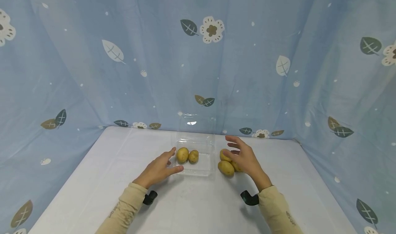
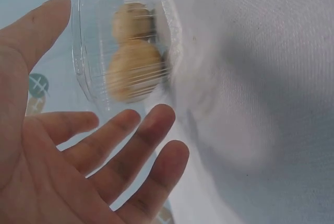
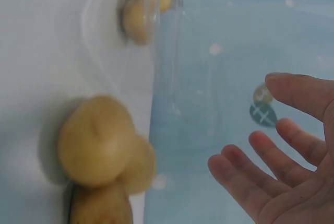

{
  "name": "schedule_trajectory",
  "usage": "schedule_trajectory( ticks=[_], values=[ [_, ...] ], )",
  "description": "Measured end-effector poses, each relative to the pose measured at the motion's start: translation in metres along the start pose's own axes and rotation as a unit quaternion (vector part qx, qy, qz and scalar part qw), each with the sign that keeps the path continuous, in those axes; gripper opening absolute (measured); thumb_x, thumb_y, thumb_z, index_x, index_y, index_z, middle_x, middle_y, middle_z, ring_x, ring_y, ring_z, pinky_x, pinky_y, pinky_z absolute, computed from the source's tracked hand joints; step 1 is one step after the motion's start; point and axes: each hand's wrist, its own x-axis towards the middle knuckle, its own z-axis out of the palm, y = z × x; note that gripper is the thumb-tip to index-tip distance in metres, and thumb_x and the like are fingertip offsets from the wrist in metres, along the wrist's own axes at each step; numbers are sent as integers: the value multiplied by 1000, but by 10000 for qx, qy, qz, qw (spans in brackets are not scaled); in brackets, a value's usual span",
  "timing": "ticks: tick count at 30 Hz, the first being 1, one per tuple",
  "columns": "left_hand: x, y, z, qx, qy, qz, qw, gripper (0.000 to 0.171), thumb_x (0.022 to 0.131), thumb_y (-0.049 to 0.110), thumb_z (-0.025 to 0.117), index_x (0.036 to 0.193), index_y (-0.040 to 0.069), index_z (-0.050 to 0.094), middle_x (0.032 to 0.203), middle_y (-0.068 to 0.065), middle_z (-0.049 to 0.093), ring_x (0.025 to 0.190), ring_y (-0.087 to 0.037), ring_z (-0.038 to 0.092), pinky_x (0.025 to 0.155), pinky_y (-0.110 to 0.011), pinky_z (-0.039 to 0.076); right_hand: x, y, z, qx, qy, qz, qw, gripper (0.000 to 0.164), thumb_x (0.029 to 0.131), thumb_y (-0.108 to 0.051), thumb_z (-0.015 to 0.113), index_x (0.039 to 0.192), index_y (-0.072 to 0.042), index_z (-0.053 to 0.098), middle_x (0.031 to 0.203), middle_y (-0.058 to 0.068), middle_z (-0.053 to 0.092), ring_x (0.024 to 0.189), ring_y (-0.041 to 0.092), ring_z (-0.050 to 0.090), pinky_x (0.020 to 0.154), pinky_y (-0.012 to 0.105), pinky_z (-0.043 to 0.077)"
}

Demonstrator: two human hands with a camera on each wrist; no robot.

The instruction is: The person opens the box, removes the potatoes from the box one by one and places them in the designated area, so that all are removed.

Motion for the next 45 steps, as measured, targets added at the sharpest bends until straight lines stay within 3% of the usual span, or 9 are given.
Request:
schedule_trajectory(
  ticks=[9,15,23,29,35,40,45],
  values=[
    [1,2,2,20,49,46,10000,95,90,56,71,160,7,30,150,-14,49,117,-27,62,94,-52,51,12,-17,26,44,-160,109,9998,53,91,-22,79,140,-20,57,141,4,59,128,28,58,102,48,50],
    [1,2,4,-36,72,41,10000,95,90,54,73,158,2,32,148,-18,50,117,-27,61,95,-51,51,18,-22,44,63,-460,-121,9989,50,91,-17,79,137,-17,60,137,2,62,124,25,60,101,43,52],
    [2,5,4,25,71,15,10000,94,90,53,74,157,2,34,149,-19,49,116,-28,62,97,-51,50,25,-25,64,-24,-731,-343,9967,51,92,-20,78,138,-12,59,137,6,62,124,29,60,101,45,51],
    [3,5,5,141,152,66,9998,92,90,50,75,156,0,36,148,-21,50,115,-29,63,95,-51,52,33,-26,77,-37,-834,-461,9954,45,94,-14,76,136,-9,60,135,10,62,122,35,61,100,46,52],
    [4,5,5,168,178,100,9996,91,90,49,75,155,-1,37,147,-21,50,113,-28,64,93,-51,53,37,-26,92,-421,-1026,-428,9929,46,94,-18,75,136,-6,59,136,15,62,120,34,61,98,46,53],
    [3,5,4,102,144,94,9998,92,89,50,75,155,-1,37,148,-20,50,114,-29,63,93,-50,53,37,-26,102,-962,-990,-432,9895,45,95,-20,75,135,-5,62,133,12,64,114,33,64,94,43,55],
    [4,5,3,123,109,89,9998,92,90,51,74,156,0,35,149,-19,49,117,-29,62,95,-51,52,40,-23,110,-1388,-1000,-434,9843,43,95,-19,74,134,-7,64,131,9,66,116,27,64,98,41,52]
  ],
)
